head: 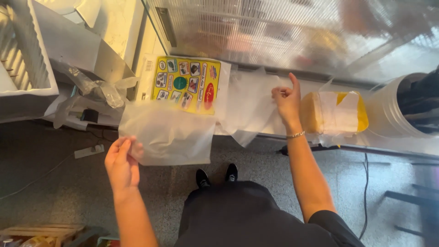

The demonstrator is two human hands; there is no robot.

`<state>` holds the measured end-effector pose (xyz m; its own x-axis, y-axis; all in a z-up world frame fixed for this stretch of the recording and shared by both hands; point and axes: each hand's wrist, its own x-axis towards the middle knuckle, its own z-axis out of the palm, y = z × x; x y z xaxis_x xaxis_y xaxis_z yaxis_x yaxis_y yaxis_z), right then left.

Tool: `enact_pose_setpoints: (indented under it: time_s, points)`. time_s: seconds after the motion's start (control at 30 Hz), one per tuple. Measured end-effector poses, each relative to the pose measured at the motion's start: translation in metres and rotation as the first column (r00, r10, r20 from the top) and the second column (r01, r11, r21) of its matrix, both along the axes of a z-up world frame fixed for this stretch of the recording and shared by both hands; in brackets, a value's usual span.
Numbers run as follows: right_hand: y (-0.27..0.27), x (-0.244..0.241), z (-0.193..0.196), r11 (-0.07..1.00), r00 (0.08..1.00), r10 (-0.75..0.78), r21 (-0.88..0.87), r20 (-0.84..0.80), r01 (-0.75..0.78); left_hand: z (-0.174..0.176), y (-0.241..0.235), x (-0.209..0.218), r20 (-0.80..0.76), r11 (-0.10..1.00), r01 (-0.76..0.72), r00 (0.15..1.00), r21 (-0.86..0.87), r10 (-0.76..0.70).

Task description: Retrieving a block of cheese from a refrigerator, unwrapping it, and using a deli slicer to create individual slices.

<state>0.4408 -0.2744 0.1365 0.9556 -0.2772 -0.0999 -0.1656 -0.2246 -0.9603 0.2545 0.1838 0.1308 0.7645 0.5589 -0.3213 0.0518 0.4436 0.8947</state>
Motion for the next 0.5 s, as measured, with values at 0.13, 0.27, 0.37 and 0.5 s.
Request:
enact_pose_setpoints:
  time_s: [0.13, 0.27, 0.37, 0.5]
  points:
    - [0.028, 0.016, 0.039, 0.984, 0.981, 0.146, 0.084, 0.126, -0.158, 0.003, 0.0, -0.02, -0.002, 0.997, -0.067, 0.998, 0.044, 0.067]
    - [0.099, 0.023, 0.115, 0.777, 0.779, 0.588, 0.118, 0.217, -0.619, 0.014, -0.009, -0.038, -0.067, 0.986, -0.118, 0.99, 0.117, 0.127]
    - [0.164, 0.031, 0.148, 0.538, 0.531, 0.832, 0.003, 0.161, -0.843, 0.006, -0.011, -0.051, -0.078, 0.982, -0.136, 0.986, 0.128, 0.146]
    - [0.22, 0.043, 0.186, 0.42, 0.404, 0.907, -0.291, 0.117, -0.86, 0.006, -0.005, -0.057, -0.148, 0.98, -0.194, 0.969, 0.037, 0.197]
